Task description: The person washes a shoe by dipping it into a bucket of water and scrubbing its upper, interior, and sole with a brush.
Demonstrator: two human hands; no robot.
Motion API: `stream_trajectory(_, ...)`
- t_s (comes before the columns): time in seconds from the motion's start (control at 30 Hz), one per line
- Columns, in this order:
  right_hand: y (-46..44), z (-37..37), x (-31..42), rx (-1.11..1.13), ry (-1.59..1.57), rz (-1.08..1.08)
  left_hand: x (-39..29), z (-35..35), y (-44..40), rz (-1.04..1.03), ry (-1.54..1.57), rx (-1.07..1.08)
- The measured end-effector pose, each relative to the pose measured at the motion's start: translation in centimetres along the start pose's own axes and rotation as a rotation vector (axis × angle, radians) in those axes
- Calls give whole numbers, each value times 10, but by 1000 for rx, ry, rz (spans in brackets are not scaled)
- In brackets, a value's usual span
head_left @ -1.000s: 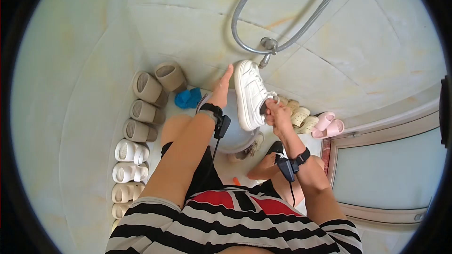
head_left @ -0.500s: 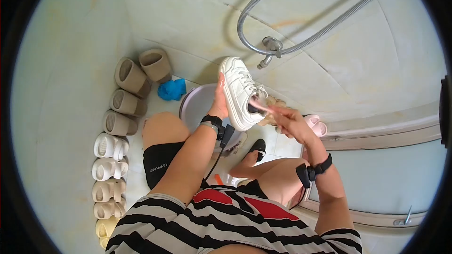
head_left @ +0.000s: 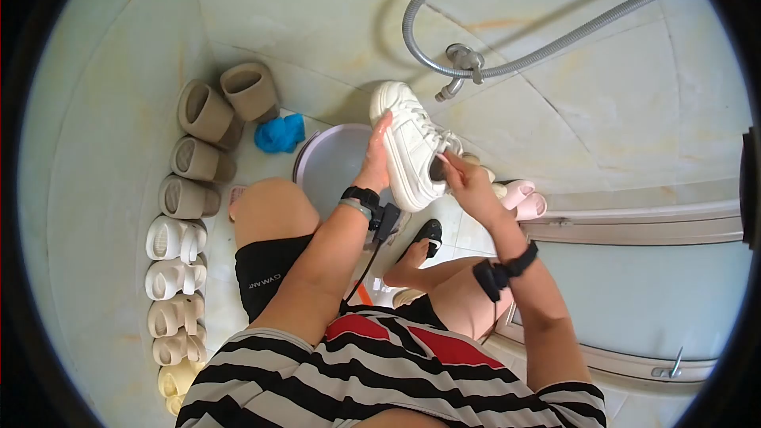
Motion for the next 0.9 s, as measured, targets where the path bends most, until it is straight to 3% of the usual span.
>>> stream_trajectory(0.03,12,0,3,99,-203,-71,-2,2,3,7,-3,-4)
stream_trajectory(0.07,27,1,16,274,-369,-349,-6,5,5,14,22,-40)
stream_trajectory(0.17,23,-8,32,298,-622,-411,-8,9,2,-5,56,-51)
stream_trajectory(0.2,6,-16,19,223,-453,-274,-10,7,4,-13,1,-70)
stream_trajectory(0.23,-5,-28,4,223,-458,-273,-10,7,6,-18,-57,-92)
stream_trajectory(0.3,-33,-24,18,6,55,135,-8,14,4,-4,-87,-126)
stream_trajectory(0.33,-42,-30,17,4,51,139,-5,20,2,11,-108,-163)
stream_trajectory(0.4,-52,-33,14,-104,375,77,-6,17,8,23,-99,-142)
stream_trajectory(0.53,-41,-25,-11,-87,279,136,-14,24,1,-20,-171,-160)
stream_trajectory(0.6,-13,-11,22,169,-208,57,-19,20,2,-37,-75,-119)
stream_trajectory(0.63,-1,-3,30,171,-207,49,-23,19,5,-31,-71,-123)
stream_trajectory(0.7,31,-18,17,435,-780,-637,-30,12,3,-42,-8,-48)
stream_trajectory(0.77,15,-27,17,383,-590,-579,-25,13,5,-39,-60,-61)
stream_trajectory(0.83,-31,-29,11,128,-167,96,-15,18,8,23,-204,-162)
stream_trajectory(0.87,-40,-38,6,128,-172,100,-17,7,18,0,-264,-245)
stream_trajectory(0.9,-47,-37,6,1,53,132,-18,9,17,-1,-269,-247)
Point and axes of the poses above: each hand's wrist, its own y-axis away from the middle knuckle, its own z-axis out of the back of the hand, x = y × z, the point moved 8 cm from there along -y, towards the middle knuckle, and after that the axes turned 2 degrees about -x, right-handed, at the moved point
